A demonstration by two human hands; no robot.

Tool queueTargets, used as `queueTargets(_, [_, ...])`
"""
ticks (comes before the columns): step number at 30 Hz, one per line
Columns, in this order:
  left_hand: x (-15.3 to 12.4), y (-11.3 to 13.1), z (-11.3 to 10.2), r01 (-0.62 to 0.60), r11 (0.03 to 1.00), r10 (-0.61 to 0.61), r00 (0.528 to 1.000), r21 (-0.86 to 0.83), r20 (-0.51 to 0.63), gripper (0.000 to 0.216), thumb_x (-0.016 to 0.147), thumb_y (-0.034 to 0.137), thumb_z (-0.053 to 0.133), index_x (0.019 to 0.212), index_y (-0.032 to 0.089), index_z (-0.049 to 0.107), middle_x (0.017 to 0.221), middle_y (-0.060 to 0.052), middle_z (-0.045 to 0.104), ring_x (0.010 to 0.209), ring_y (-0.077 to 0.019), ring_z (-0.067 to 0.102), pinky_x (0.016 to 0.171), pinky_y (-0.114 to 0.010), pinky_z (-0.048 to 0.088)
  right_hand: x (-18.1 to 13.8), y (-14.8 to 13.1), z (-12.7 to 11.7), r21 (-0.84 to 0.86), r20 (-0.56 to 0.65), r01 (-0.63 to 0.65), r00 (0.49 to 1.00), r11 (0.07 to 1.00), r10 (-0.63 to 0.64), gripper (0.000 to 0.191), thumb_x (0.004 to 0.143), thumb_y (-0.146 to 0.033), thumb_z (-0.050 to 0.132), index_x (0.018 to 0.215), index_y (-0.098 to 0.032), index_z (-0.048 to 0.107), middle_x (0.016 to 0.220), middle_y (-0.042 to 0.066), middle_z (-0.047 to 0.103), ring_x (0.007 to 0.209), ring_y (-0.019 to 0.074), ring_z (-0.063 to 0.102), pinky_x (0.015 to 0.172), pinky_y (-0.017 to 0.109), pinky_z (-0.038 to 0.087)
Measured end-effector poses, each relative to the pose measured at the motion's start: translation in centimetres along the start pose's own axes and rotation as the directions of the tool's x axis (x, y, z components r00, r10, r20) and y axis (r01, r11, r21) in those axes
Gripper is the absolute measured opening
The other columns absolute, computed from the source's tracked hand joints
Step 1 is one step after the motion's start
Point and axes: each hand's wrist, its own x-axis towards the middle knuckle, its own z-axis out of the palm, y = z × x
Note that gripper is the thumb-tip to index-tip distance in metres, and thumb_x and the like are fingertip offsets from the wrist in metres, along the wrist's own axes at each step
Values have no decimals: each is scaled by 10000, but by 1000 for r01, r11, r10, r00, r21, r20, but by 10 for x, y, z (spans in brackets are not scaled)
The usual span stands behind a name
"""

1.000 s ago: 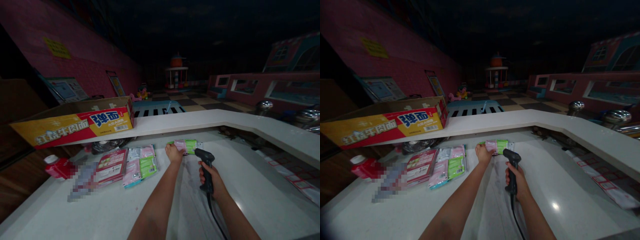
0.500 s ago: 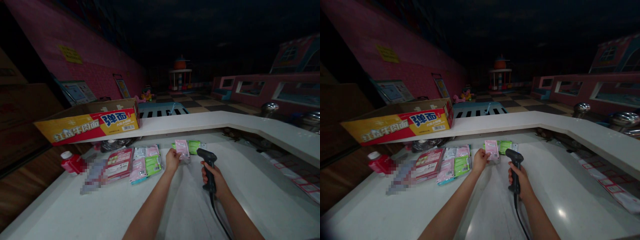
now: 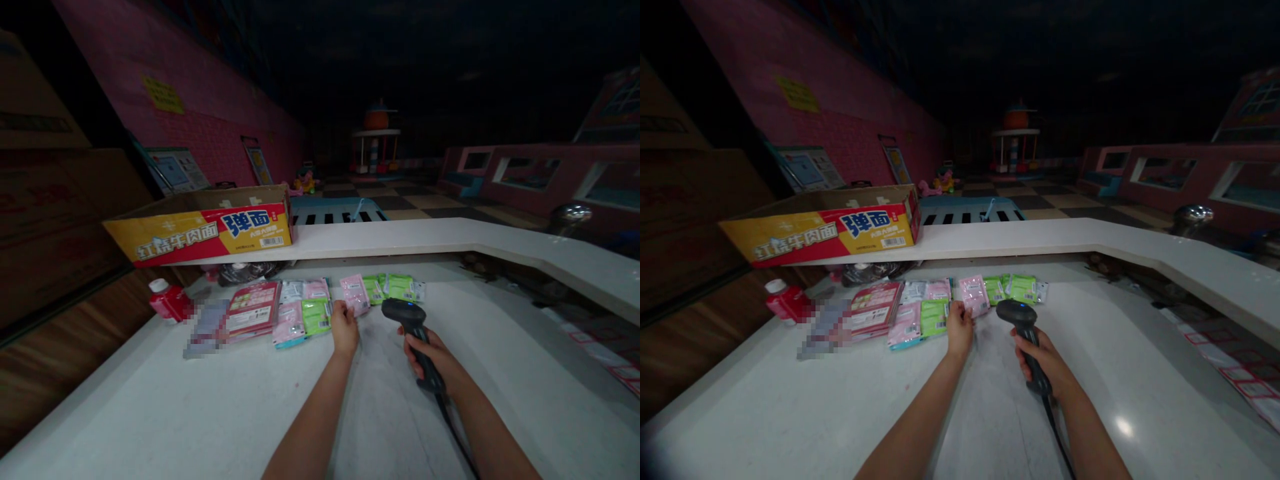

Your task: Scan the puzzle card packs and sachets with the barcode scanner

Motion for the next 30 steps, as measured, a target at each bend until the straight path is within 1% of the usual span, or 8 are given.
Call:
queueTargets(2, [0, 0, -1, 11, 1000, -11, 1000, 20, -4, 38, 851, 189, 458, 857, 216, 484, 728, 4, 558, 686, -161, 580, 663, -285, 474, -1, -2, 0, -22, 5, -2, 1000, 1000, 2, 378, 711, -454, 782, 931, -200, 607, 521, -52, 565, 318, 78, 443, 295, 172, 337])
queueTargets(6, [-1, 0, -1, 14, 999, -14, 1000, 48, -5, 42, 858, 189, 456, 836, 216, 480, 709, 8, 538, 668, -157, 566, 655, -281, 468, -2, -3, -1, -41, 6, -3, 1000, 999, 3, 359, 729, -451, 769, 923, -204, 595, 515, -61, 557, 315, 75, 439, 297, 170, 343])
queueTargets(12, [-1, -1, -1, -3, 1000, 3, 1000, -8, 11, 32, 860, 187, 444, 851, 217, 454, 784, -7, 582, 718, -162, 597, 663, -275, 466, -1, -2, -2, -21, 32, 9, 999, 1000, -8, 374, 731, -467, 770, 917, -196, 592, 511, -61, 548, 310, 70, 427, 297, 165, 322])
queueTargets(17, [-1, 1, -2, -15, 999, 15, 1000, -32, 16, 39, 856, 179, 449, 842, 216, 444, 782, -16, 585, 724, -170, 589, 658, -273, 444, 1, -4, -3, 52, -9, 38, 999, 998, -38, 412, 710, -471, 787, 953, -186, 614, 522, -54, 551, 319, 76, 435, 301, 175, 324])
queueTargets(20, [-3, 6, -5, -55, 998, 55, 998, -16, 21, 46, 853, 173, 459, 828, 212, 453, 770, -17, 580, 723, -170, 576, 656, -267, 419, 5, -5, -6, 112, -48, 49, 998, 992, -44, 428, 700, -478, 799, 951, -183, 616, 528, -56, 549, 337, 78, 450, 313, 180, 339])
queueTargets(23, [-6, 12, -8, -106, 994, 106, 993, -5, 48, 51, 857, 177, 463, 817, 208, 473, 742, -8, 578, 703, -166, 565, 655, -263, 401, 8, -2, -11, 135, -83, 44, 996, 990, -33, 426, 691, -470, 814, 933, -181, 618, 536, -55, 553, 358, 82, 469, 327, 185, 358])
queueTargets(27, [-11, 15, -9, -143, 986, 148, 988, -83, 47, 65, 857, 192, 467, 800, 203, 497, 742, -11, 597, 710, -160, 582, 660, -255, 416, 12, 2, -16, 143, -117, 36, 993, 989, -20, 419, 688, -456, 822, 930, -178, 623, 538, -51, 558, 367, 81, 467, 337, 187, 370])
queueTargets(30, [-9, 16, -15, -70, 976, 74, 997, -207, 11, 45, 845, 229, 489, 812, 203, 504, 701, 4, 579, 633, -148, 577, 587, -236, 433, 12, 5, -17, 182, -136, 38, 991, 983, -13, 441, 659, -462, 840, 919, -179, 624, 531, -54, 552, 366, 78, 455, 332, 184, 363])
